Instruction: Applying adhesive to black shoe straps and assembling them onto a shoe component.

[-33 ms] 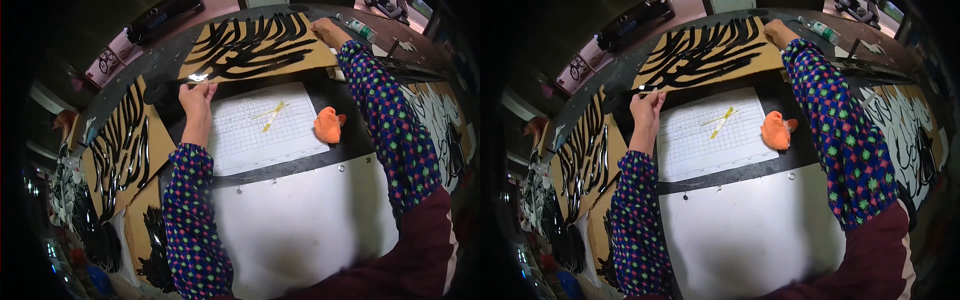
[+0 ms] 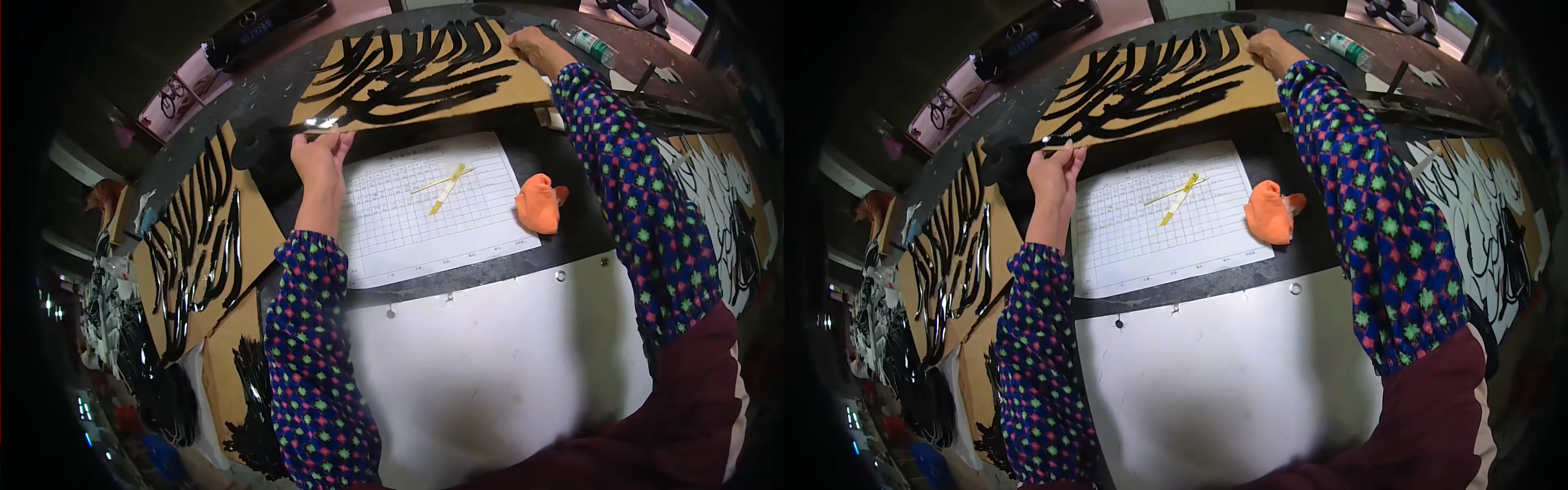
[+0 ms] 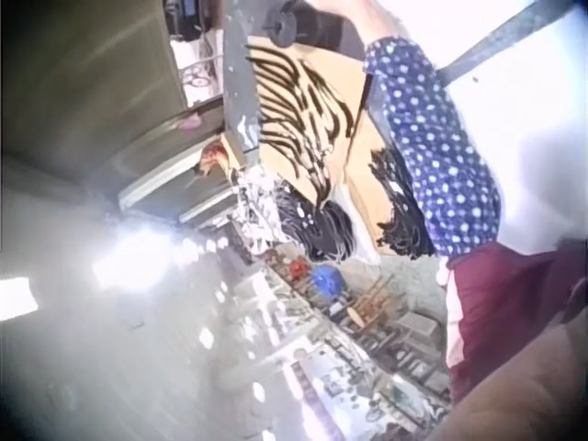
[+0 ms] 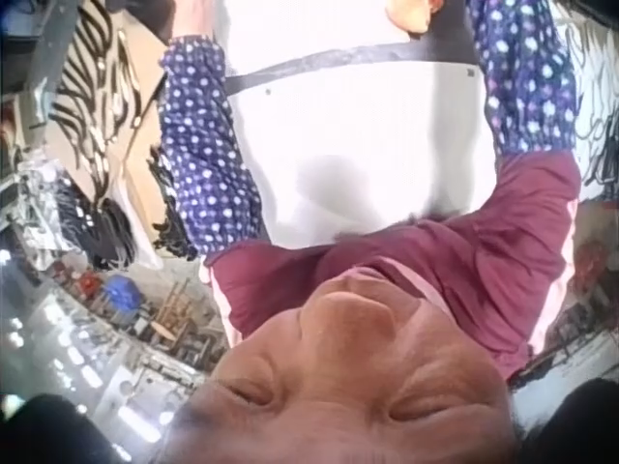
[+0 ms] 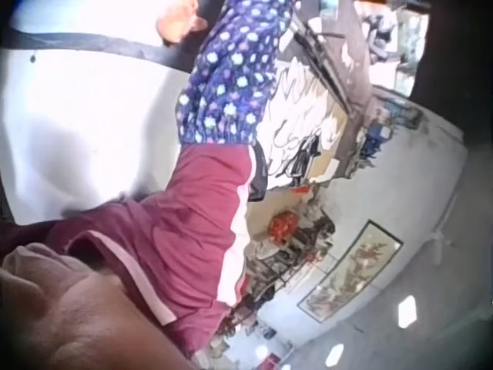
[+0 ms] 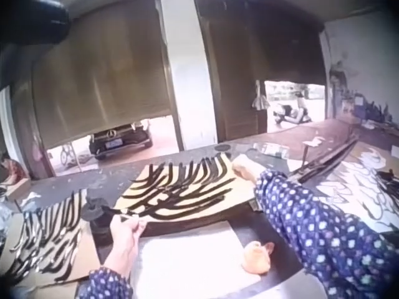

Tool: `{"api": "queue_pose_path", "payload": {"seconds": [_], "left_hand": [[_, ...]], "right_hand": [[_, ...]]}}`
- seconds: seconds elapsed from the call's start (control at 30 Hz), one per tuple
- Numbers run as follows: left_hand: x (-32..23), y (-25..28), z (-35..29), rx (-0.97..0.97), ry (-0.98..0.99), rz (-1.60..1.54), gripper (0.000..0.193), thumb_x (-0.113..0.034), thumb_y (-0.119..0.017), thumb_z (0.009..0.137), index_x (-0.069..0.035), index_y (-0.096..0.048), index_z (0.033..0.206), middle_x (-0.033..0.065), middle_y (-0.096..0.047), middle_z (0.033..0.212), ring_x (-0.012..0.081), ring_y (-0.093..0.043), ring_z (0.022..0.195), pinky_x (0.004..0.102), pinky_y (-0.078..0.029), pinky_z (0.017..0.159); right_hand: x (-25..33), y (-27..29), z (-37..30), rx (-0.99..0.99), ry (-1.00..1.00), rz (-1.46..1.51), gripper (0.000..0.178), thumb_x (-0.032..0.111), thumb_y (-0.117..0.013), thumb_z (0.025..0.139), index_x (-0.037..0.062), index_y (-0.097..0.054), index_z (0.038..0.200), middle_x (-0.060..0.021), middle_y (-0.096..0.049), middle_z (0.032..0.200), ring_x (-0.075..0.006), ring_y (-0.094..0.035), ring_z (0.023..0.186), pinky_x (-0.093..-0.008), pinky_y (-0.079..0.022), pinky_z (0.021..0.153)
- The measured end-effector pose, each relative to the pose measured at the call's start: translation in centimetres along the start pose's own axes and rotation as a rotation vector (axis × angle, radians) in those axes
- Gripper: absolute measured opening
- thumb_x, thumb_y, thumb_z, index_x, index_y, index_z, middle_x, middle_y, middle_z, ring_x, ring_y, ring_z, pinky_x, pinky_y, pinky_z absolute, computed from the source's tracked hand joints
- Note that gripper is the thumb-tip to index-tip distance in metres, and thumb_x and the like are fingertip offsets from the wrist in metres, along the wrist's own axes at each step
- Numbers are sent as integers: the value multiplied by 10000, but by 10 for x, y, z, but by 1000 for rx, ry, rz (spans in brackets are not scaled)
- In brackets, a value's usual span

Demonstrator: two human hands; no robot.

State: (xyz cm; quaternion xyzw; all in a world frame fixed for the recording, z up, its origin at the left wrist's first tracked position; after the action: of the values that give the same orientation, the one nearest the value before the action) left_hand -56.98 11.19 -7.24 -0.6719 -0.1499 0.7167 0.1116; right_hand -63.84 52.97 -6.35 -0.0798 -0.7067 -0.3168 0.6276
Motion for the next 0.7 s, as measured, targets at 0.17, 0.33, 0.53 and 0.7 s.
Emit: {"api": "queue_pose_path", "payload": {"seconds": [0.17,0.33,0.53,0.7], "left_hand": [[14,-5,20,-58,36,-36,236,105,-528,841,67,-411,1043,180,-535,979,219,-589,786,318,-552,753],[12,-3,33,-59,62,-10,203,104,-527,846,85,-409,1011,191,-514,981,233,-591,788,327,-565,764],[4,-6,51,-101,91,76,94,109,-506,858,151,-479,938,205,-547,947,247,-609,807,309,-582,770],[6,-18,71,-196,226,38,163,158,-467,850,190,-455,1009,236,-507,1047,296,-599,870,344,-590,806]], "right_hand": [[-20,-8,33,-4,-12,-212,212,176,-543,914,-5,-636,973,-99,-648,881,-201,-600,736,-329,-493,691],[-37,-24,37,219,-166,230,283,248,-532,933,-9,-588,1037,-118,-645,922,-200,-632,768,-317,-552,675],[-37,-30,33,308,-157,296,432,346,-513,938,-16,-515,1174,-146,-602,1097,-207,-634,891,-303,-572,700],[-42,-19,39,301,-167,241,589,407,-500,932,-25,-401,1319,-181,-501,1285,-251,-580,1053,-334,-559,759]]}}
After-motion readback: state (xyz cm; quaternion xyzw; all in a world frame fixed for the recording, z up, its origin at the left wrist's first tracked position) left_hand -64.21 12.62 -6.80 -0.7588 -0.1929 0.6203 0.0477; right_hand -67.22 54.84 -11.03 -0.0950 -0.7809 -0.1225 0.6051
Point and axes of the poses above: each hand's wrist, its own z-axis towards the middle knuckle, its own y-axis out of the back of the hand, x = y × z, the point moved 4 cm from there along z, towards the middle knuckle
